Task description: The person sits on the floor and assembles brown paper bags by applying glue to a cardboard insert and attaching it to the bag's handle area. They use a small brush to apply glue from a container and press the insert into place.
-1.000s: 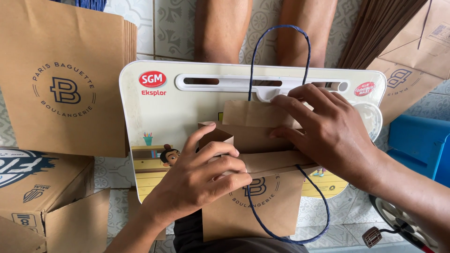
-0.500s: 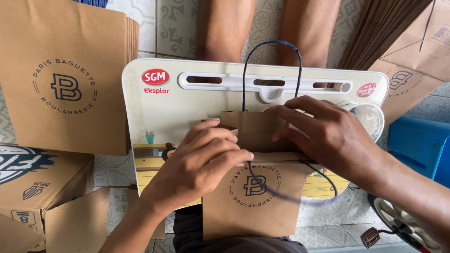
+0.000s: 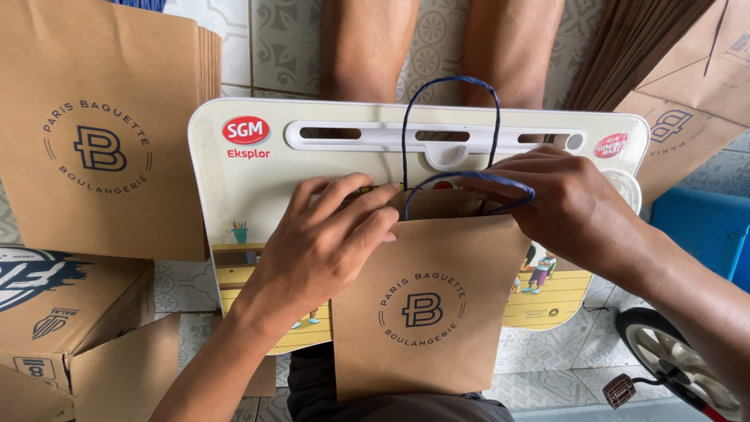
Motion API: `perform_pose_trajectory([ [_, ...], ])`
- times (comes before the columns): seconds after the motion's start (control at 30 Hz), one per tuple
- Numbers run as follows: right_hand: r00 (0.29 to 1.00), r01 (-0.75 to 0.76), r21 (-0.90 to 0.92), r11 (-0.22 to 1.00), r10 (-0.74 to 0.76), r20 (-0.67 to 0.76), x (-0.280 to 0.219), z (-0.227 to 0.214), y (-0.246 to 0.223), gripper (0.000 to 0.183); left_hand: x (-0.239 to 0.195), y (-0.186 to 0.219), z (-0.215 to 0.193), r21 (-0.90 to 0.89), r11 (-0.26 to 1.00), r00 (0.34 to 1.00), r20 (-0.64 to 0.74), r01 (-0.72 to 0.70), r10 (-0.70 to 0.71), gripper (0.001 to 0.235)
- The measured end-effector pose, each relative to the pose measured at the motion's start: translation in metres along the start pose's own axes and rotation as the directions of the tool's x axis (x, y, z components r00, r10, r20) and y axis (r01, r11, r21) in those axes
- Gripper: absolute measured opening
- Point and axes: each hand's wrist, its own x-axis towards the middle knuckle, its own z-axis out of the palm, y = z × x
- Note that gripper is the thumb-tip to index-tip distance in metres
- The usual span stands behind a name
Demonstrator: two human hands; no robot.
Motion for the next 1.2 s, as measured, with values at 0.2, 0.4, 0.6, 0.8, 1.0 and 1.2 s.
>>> perform_pose_trajectory([
  [0.2, 0.999, -0.039, 0.033, 0.999, 0.039, 0.000, -0.002, 0.005, 0.006, 0.055, -0.001, -0.001, 0.002, -0.077, 0.997, 1.000, -0.010, 0.009, -0.009, 0.011],
  [0.4, 0.998, 0.058, 0.043, 0.997, -0.057, -0.020, 0.001, 0.006, 0.019, 0.031, -0.005, 0.001, 0.004, -0.070, 0.998, 0.999, -0.034, -0.003, 0.000, 0.014],
  [0.6, 0.995, 0.090, 0.126, 0.988, -0.095, 0.032, 0.004, 0.004, 0.027, 0.031, -0.012, 0.007, 0.015, 0.066, 0.998, 0.991, -0.134, -0.015, 0.024, 0.013],
  [0.8, 0.988, -0.069, 0.023, 0.997, 0.065, 0.139, 0.001, 0.003, 0.034, 0.052, -0.022, 0.004, 0.023, 0.125, 0.992, 0.997, -0.071, 0.007, 0.002, 0.030],
  [1.0, 0.989, 0.072, 0.081, 0.994, -0.082, 0.122, 0.011, -0.006, 0.031, 0.037, -0.019, 0.002, 0.023, 0.050, 0.999, 1.000, -0.012, 0.004, -0.003, 0.043],
  [1.2, 0.774, -0.586, 0.115, 0.802, 0.513, 0.371, 0.017, -0.017, 0.025, 0.060, -0.016, -0.001, 0.021, 0.027, 1.000, 1.000, 0.006, 0.002, -0.002, 0.044],
])
